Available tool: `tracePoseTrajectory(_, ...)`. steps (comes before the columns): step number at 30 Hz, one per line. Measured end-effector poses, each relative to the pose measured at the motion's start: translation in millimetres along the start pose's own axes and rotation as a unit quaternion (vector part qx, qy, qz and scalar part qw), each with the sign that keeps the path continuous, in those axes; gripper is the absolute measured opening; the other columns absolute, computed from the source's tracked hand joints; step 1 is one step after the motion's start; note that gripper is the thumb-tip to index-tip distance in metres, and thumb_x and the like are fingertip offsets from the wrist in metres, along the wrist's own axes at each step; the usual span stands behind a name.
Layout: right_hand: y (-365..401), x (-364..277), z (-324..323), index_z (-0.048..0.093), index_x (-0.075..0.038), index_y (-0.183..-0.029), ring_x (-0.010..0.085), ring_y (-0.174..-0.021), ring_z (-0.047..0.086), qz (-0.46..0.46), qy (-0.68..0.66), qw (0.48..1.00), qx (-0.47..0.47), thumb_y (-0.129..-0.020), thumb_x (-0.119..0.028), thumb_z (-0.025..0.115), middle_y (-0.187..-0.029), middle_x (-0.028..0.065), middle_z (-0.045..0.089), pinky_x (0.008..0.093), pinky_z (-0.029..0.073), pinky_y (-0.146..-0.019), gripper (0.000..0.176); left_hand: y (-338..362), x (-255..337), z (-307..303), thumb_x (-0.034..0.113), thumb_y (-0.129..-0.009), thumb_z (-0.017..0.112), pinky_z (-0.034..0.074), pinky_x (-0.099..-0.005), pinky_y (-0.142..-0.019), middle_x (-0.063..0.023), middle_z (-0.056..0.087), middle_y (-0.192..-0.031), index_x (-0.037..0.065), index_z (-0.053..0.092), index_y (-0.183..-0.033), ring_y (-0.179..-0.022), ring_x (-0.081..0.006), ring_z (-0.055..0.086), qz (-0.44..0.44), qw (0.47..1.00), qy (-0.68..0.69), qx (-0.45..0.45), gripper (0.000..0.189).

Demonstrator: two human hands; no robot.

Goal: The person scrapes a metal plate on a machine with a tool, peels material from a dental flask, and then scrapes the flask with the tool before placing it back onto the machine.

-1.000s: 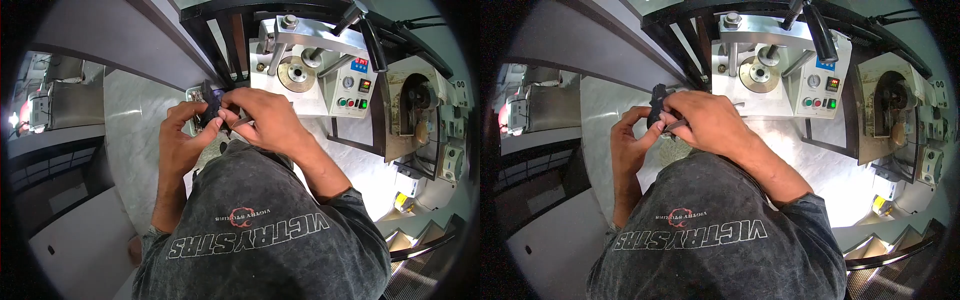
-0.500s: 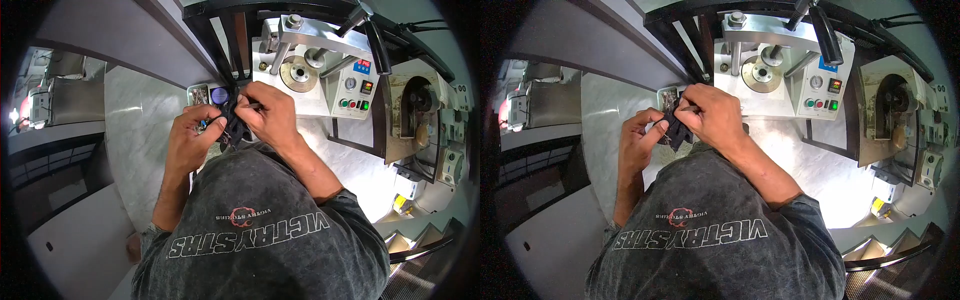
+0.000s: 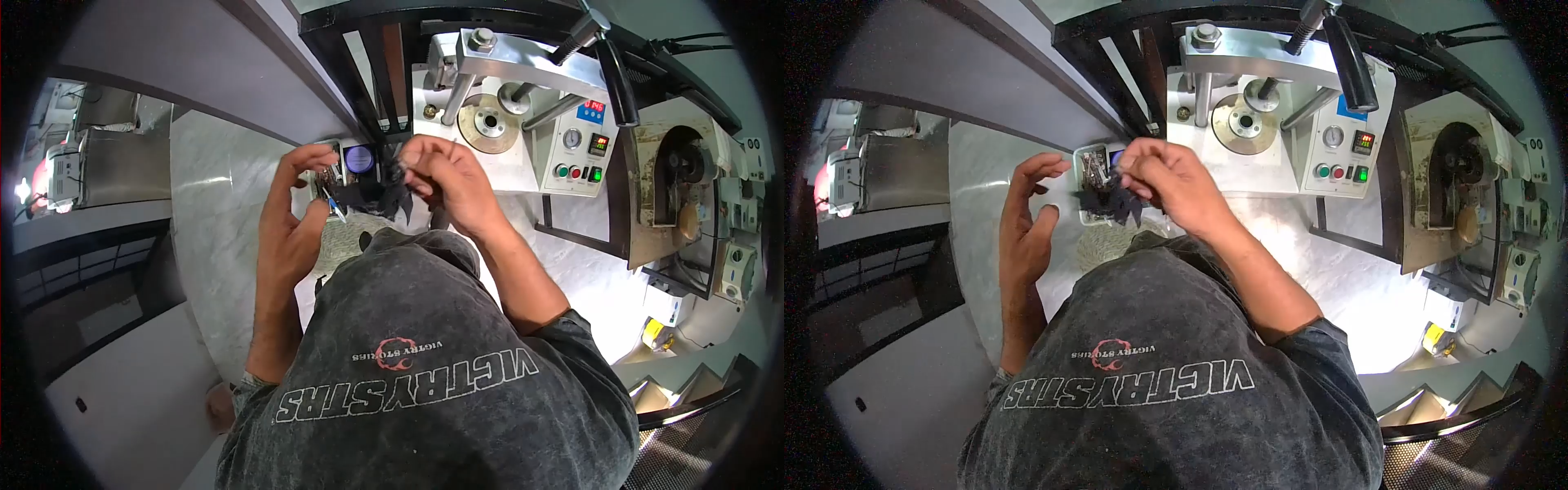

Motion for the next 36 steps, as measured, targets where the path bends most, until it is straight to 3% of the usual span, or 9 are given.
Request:
tracePoseTrajectory(3,0.5,-3.5,17.0,0.063,-0.002,-0.088,0.0035,-0.064,0.047,0.047,-0.021,0.994,-0.101,-0.096,-0.014,0.056,-0.076,-0.0030,0.058,0.0201,0.037,-0.059,0.016,2.4,6.3,10.0,0.012,-0.083,0.069,0.039,-0.0339,-0.090,-0.0050,0.066,-0.100,0.006,0.065,-0.101,-0.102,-0.0197,0.058,0.020,0.995,0.002,-0.101,0.019)
tracePoseTrajectory(8,3.2,-15.8,23.2,0.062,-0.003,-0.084,0.0029,-0.065,0.046,0.045,0.043,0.994,-0.092,-0.095,-0.017,0.061,-0.072,-0.0050,0.056,0.0220,0.038,-0.059,0.018,1.0,22.9,18.4,0.016,-0.078,0.081,0.040,-0.0374,-0.083,-0.0066,0.066,-0.087,0.006,0.066,-0.095,-0.082,-0.0247,0.059,0.147,0.977,-0.125,-0.094,0.025)
tracePoseTrajectory(10,2.9,-17.2,23.0,0.061,-0.005,-0.082,0.0020,-0.064,0.039,-0.014,0.196,0.975,-0.106,-0.096,-0.023,0.065,-0.070,-0.0073,0.048,0.0205,0.031,-0.057,0.023,-1.2,28.3,17.9,0.013,-0.079,0.079,0.039,-0.0363,-0.080,-0.0053,0.065,-0.081,0.006,0.065,-0.093,-0.076,-0.0222,0.059,0.179,0.957,-0.176,-0.143,0.021)
tracePoseTrajectory(17,6.4,-19.9,16.8,0.059,-0.005,-0.078,0.0031,-0.065,0.041,0.063,0.108,0.968,-0.218,-0.095,-0.026,0.068,-0.068,-0.0081,0.046,0.0232,0.031,-0.057,0.029,-0.1,36.7,12.4,0.013,-0.083,0.072,0.038,-0.0346,-0.075,-0.0044,0.061,-0.068,0.007,0.064,-0.081,-0.065,-0.0210,0.056,0.107,0.970,-0.081,-0.203,0.011)
tracePoseTrajectory(21,20.2,-22.3,21.3,0.063,-0.003,-0.081,0.0049,-0.059,0.046,0.113,0.142,0.933,-0.310,-0.096,-0.028,0.066,-0.063,-0.0043,0.053,0.0255,0.036,-0.055,0.029,3.8,47.8,9.7,0.015,-0.078,0.069,0.039,-0.0353,-0.071,-0.0035,0.058,-0.066,0.008,0.061,-0.074,-0.063,-0.0214,0.055,0.125,0.928,-0.118,-0.331,0.011)
tracePoseTrajectory(25,26.6,-31.0,29.5,0.066,-0.004,-0.082,0.0106,-0.057,0.057,0.016,0.321,0.907,-0.273,-0.098,-0.034,0.062,-0.066,0.0061,0.064,0.0287,0.042,-0.053,0.034,4.7,55.5,9.2,0.016,-0.071,0.070,0.039,-0.0383,-0.068,-0.0048,0.054,-0.066,0.008,0.057,-0.074,-0.065,-0.0248,0.055,0.199,0.908,-0.202,-0.307,0.015)
tracePoseTrajectory(28,26.9,-40.3,31.0,0.066,-0.004,-0.081,0.0086,-0.057,0.056,-0.021,0.329,0.912,-0.244,-0.097,-0.030,0.064,-0.065,0.0029,0.063,0.0276,0.041,-0.053,0.031,-0.3,55.2,6.9,0.015,-0.072,0.069,0.040,-0.0395,-0.067,-0.0073,0.052,-0.067,0.007,0.054,-0.073,-0.066,-0.0274,0.053,0.199,0.908,-0.236,-0.283,0.017)
tracePoseTrajectory(35,38.6,-43.8,24.7,0.065,-0.005,-0.076,0.0044,-0.055,0.049,0.001,0.206,0.942,-0.266,-0.096,-0.027,0.068,-0.059,-0.0021,0.057,0.0253,0.036,-0.049,0.029,-1.5,62.9,-5.7,0.008,-0.073,0.060,0.039,-0.0429,-0.063,-0.0101,0.046,-0.067,0.006,0.050,-0.072,-0.064,-0.0304,0.049,0.278,0.884,-0.162,-0.338,0.011)
tracePoseTrajectory(36,44.2,-45.1,16.8,0.065,-0.006,-0.075,0.0048,-0.056,0.051,0.003,0.132,0.971,-0.202,-0.095,-0.027,0.069,-0.060,-0.0016,0.057,0.0249,0.037,-0.048,0.029,0.1,64.8,-8.6,0.008,-0.073,0.061,0.039,-0.0434,-0.062,-0.0100,0.045,-0.067,0.006,0.050,-0.073,-0.064,-0.0302,0.049,0.287,0.873,-0.146,-0.367,0.010)
Point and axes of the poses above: each hand's wrist, its own y-axis away from the middle knuckle, its own z-axis out of the palm, x = y × z, the point moved 3 cm from there along -y, towards the middle knuckle
